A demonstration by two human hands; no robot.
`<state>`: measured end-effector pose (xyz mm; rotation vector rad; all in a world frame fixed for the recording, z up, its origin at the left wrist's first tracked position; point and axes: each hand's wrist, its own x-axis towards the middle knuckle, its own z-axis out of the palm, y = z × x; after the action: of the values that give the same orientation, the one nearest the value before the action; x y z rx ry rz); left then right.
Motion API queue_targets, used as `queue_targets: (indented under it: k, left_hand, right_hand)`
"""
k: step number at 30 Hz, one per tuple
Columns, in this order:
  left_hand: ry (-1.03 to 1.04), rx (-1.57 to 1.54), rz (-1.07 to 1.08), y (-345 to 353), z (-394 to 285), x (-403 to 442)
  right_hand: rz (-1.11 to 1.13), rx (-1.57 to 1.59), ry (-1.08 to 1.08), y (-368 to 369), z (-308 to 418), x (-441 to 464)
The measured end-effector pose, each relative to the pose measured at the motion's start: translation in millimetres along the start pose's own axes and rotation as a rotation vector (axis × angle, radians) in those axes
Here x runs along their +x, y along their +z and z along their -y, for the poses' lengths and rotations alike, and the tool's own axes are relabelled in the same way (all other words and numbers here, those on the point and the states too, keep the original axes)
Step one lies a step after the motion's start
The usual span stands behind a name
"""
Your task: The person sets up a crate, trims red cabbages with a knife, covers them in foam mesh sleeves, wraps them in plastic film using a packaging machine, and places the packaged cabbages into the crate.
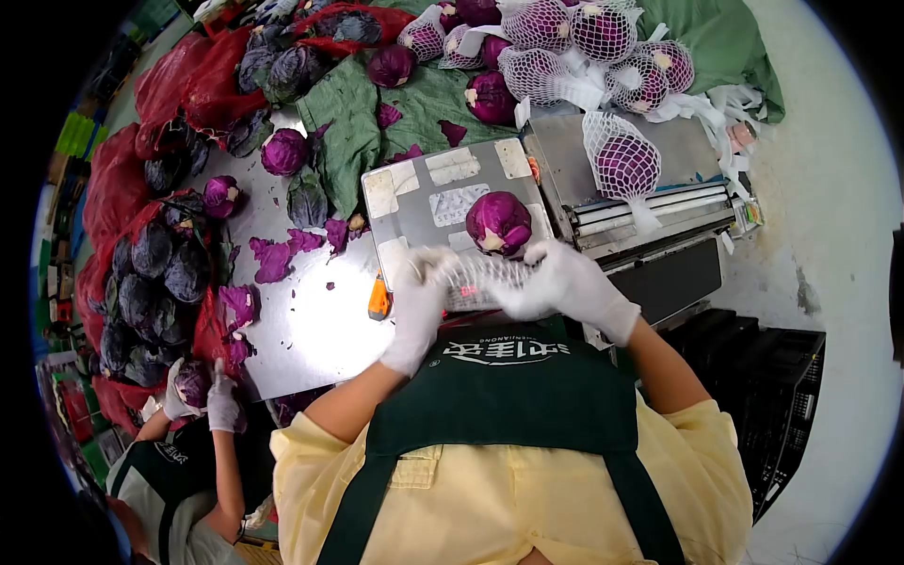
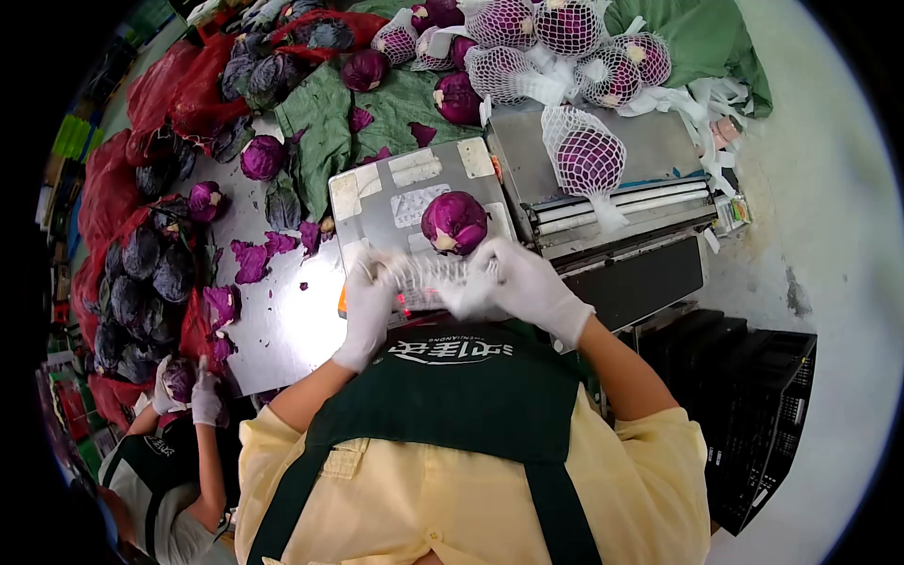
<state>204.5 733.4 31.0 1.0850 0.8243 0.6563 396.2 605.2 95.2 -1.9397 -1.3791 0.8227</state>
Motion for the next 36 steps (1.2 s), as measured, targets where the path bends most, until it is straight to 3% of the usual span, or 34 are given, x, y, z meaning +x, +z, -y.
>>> queue_targets:
  k: [1, 2, 3, 4, 5, 7, 8, 11, 13, 14, 15, 17, 18, 20, 21, 22, 23, 25, 26, 27, 29, 30, 32, 33, 34, 35, 36]
  left_hand:
    - [-0.004, 0.075, -0.146, 0.3, 3.7, 12.7]
    - [-0.002, 0.078, -0.146, 2.4, 11.8, 25.7]
    - [-0.164, 0.043, -0.178, 5.7, 21.6, 39.3]
    - [-0.324, 0.008, -0.209, 8.6, 29.1, 49.1]
    - [-0.315, 0.011, -0.209, 11.6, 30.8, 56.1]
    - [-0.611, 0.071, -0.020, 14.9, 33.2, 69.5]
    - [-0.365, 0.154, 0.195, -4.7, 73.0, 81.7]
    - [-0.371, -0.044, 0.068, 33.2, -6.6, 28.6]
    - [-0.477, -0.174, 0.134, 22.5, 0.3, 29.6]
    - [-0.398, -0.332, 0.159, 19.0, -7.9, 24.9]
    - [-0.319, -0.488, 0.184, 13.5, -13.7, 22.4]
    - [-0.491, -0.765, 0.217, -13.8, -9.7, 30.9]
    - [-0.311, -0.523, 0.239, -14.1, -24.9, 16.2]
    - [-0.611, -1.003, 0.307, -22.8, -36.8, 17.1]
    - [-0.625, -0.943, 0.230, -18.5, -50.8, 8.8]
    - [-0.570, -1.005, 0.294, -21.5, -47.9, 9.8]
    - [-0.517, -1.065, 0.361, -24.2, -45.0, 11.7]
    - [-0.538, -0.931, 0.312, -27.9, -45.2, 9.7]
    - [-0.504, -1.004, 0.403, -32.8, -36.0, 12.2]
    - [-0.473, -1.078, 0.496, -34.7, -30.8, 15.1]
    - [-0.509, -1.047, 0.504, -25.1, -35.3, 18.6]
    - [-0.339, -0.900, 0.398, -14.5, -44.3, 15.1]
    - [-0.062, -0.718, 0.214, 7.4, -59.8, 1.2]
    - [0.046, -0.683, 0.134, 17.9, -67.7, -6.5]
    - [0.103, -0.459, 0.020, 37.7, -78.1, -14.5]
    - [0.123, -0.458, 0.040, 52.0, -72.4, -23.7]
    - [0.219, -0.191, 0.214, 64.1, -62.2, -36.4]
  right_hand:
    - [-0.076, -0.199, 0.191, 6.9, -11.0, 7.5]
    - [-0.258, -0.229, 0.131, 10.6, -17.7, 20.9]
    - [-0.440, -0.258, 0.067, 13.5, -20.0, 38.1]
    - [-0.442, -0.256, 0.061, 19.9, -32.2, 54.5]
    - [-0.421, -0.201, 0.074, 28.4, -48.4, 71.8]
    - [-0.425, 0.040, 0.207, 39.7, -49.3, 90.6]
    - [-0.434, 0.139, 0.216, 42.4, -48.3, 93.2]
    - [-0.447, 0.276, 0.199, 42.3, -39.9, 90.0]
    - [-0.393, 0.337, 0.214, 44.3, -24.5, 74.6]
    - [-0.387, -0.075, 0.093, 48.5, -19.6, 66.3]
    - [-0.440, 0.079, -0.006, 48.1, -3.7, 54.9]
    - [-0.478, 0.226, -0.098, 45.7, 20.1, 43.2]
    - [-0.418, 0.414, -0.010, 43.9, 28.8, 41.7]
    - [-0.363, 0.605, 0.087, 39.1, 47.5, 39.5]
    - [-0.308, 0.862, 0.205, 36.1, 56.9, 38.9]
    - [-0.254, 1.121, 0.319, 36.3, 61.7, 38.6]
    - [-0.278, 1.130, 0.324, 39.9, 54.5, 35.6]
    - [0.007, 0.884, 0.417, 42.5, 42.8, 26.0]
    - [0.031, 1.051, 0.532, 48.8, 44.2, 16.9]
    - [0.146, 1.469, 0.584, 64.4, 24.4, 11.1]
    - [0.330, 1.934, 0.382, 49.7, 58.7, -6.6]
    - [0.141, 1.670, 0.420, 36.6, 81.4, -14.0]
    - [0.032, 1.739, 0.574, 32.9, 63.5, -7.4]
    - [0.032, 1.811, 0.455, 24.2, 54.8, -10.6]
    - [-0.012, 1.787, 0.401, 12.7, 49.7, -12.0]
    - [-0.048, 1.763, 0.350, 2.3, 44.9, -12.7]
    - [-0.098, 1.666, 0.326, -7.1, 43.4, -14.6]
